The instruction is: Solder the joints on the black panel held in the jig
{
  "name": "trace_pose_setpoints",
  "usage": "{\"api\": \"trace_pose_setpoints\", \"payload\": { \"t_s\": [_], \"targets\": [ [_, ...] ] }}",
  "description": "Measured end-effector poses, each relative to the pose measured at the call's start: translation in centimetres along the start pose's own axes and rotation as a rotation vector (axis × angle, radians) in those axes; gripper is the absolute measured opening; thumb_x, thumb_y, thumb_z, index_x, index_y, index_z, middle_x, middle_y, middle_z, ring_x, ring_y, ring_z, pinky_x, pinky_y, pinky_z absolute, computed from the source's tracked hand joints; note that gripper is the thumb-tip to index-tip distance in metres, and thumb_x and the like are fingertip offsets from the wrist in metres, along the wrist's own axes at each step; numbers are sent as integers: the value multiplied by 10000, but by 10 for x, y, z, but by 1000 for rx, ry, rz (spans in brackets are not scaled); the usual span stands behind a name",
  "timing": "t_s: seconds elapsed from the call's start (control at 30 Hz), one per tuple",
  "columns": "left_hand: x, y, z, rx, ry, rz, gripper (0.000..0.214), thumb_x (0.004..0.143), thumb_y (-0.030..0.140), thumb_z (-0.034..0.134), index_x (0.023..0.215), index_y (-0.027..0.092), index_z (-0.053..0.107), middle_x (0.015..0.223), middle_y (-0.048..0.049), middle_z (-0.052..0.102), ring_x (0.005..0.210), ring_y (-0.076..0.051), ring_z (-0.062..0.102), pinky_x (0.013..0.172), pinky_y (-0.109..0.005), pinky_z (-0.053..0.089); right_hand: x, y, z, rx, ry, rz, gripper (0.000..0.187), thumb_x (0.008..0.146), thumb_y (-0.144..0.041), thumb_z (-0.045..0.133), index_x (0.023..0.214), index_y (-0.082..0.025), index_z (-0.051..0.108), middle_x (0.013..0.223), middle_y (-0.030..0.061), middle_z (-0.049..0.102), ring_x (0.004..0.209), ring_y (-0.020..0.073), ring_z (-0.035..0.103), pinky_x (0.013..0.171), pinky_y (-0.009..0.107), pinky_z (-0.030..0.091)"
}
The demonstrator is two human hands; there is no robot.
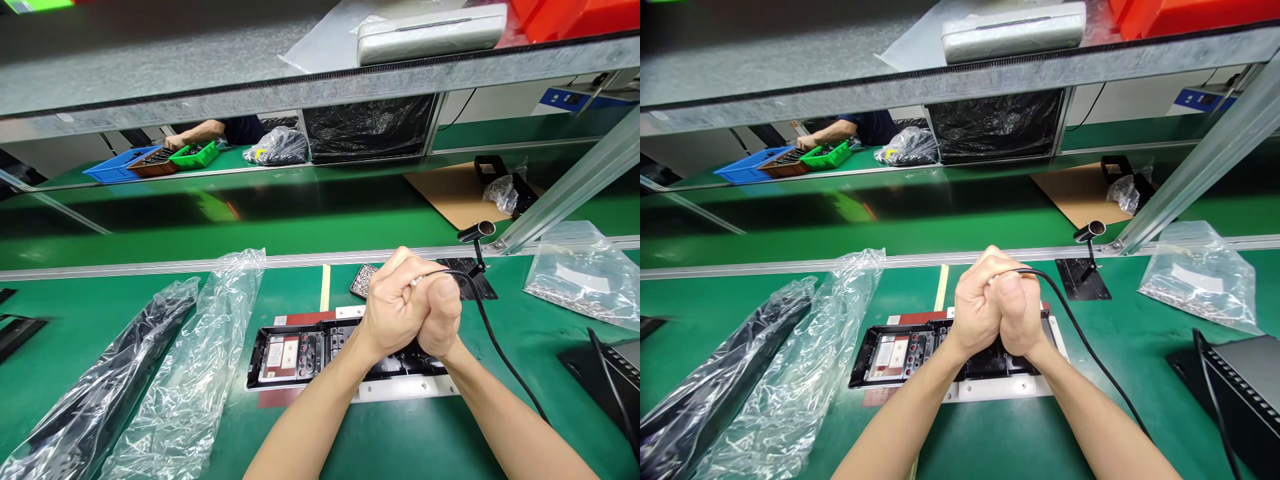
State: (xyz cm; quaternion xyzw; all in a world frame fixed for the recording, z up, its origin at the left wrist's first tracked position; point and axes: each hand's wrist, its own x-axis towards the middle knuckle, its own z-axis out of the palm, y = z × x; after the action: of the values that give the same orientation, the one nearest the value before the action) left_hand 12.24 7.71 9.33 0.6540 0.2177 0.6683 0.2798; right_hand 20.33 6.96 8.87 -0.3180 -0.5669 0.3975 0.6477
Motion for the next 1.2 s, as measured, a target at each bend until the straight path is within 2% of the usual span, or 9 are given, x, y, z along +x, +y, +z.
{"api": "trace_pose_setpoints", "payload": {
  "t_s": [1.2],
  "targets": [
    [1,1,0,29,16,6,250,1016,364,586,928,178,728,855,-45,668,798,-141,612,727,-260,531,0,4,-1,2,-18,-36,602,947,-649,477,556,-204,373,545,-24,338,519,121,326,502,299,289]
  ]
}}
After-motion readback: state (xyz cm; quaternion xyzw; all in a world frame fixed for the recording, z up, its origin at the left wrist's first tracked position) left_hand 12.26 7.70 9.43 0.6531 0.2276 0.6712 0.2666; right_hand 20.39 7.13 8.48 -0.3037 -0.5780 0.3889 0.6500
